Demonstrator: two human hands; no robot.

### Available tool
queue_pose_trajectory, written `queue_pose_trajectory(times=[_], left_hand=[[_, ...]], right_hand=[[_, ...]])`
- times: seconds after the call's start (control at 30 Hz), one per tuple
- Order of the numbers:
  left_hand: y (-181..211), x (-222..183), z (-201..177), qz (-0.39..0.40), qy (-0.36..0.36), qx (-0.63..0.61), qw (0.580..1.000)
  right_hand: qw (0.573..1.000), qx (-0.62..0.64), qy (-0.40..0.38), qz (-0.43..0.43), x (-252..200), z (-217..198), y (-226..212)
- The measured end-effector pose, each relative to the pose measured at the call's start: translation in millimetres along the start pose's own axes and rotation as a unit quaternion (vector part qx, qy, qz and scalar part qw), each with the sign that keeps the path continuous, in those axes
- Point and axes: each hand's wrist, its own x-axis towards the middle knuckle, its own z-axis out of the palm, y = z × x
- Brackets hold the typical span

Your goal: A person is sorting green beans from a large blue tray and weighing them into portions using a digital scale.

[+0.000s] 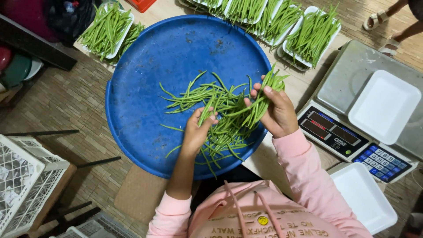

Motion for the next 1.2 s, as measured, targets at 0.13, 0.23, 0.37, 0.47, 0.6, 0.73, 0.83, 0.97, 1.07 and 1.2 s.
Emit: queue_pose_trajectory(times=[0.13,0.23,0.37,0.47,0.6,0.73,0.83,0.97,1.07,1.2], left_hand=[[-8,3,-2,0.014,-0.004,-0.012,1.0],[1,-3,1,0.014,-0.006,-0.01,1.0],[10,-5,3,0.014,-0.016,-0.008,1.0],[4,-3,4,0.004,-0.023,-0.021,1.0],[8,0,8,-0.008,-0.031,-0.041,0.999],[20,-2,15,0.02,-0.061,-0.028,0.998],[24,-3,21,0.026,-0.074,-0.011,0.997],[46,-14,29,0.053,-0.086,0.001,0.995],[62,-23,36,0.07,-0.091,-0.001,0.993],[58,-28,44,0.084,-0.098,0.004,0.992]], right_hand=[[1.0,0.015,-0.008,0.013,-4,-5,3],[1.0,0.013,-0.006,0.011,-8,-8,6],[1.0,-0.006,0.011,-0.012,-11,-7,7],[1.0,-0.02,0.013,-0.017,-16,-11,9],[0.999,-0.026,0.001,-0.023,-17,-11,11],[0.999,-0.031,0.007,-0.024,-17,-18,19],[0.999,-0.038,0.019,-0.019,-18,-15,22],[0.998,-0.041,0.036,-0.012,-20,-18,28],[0.998,-0.037,0.049,-0.001,-15,-40,41],[0.998,-0.007,0.066,0.019,-22,-20,47]])
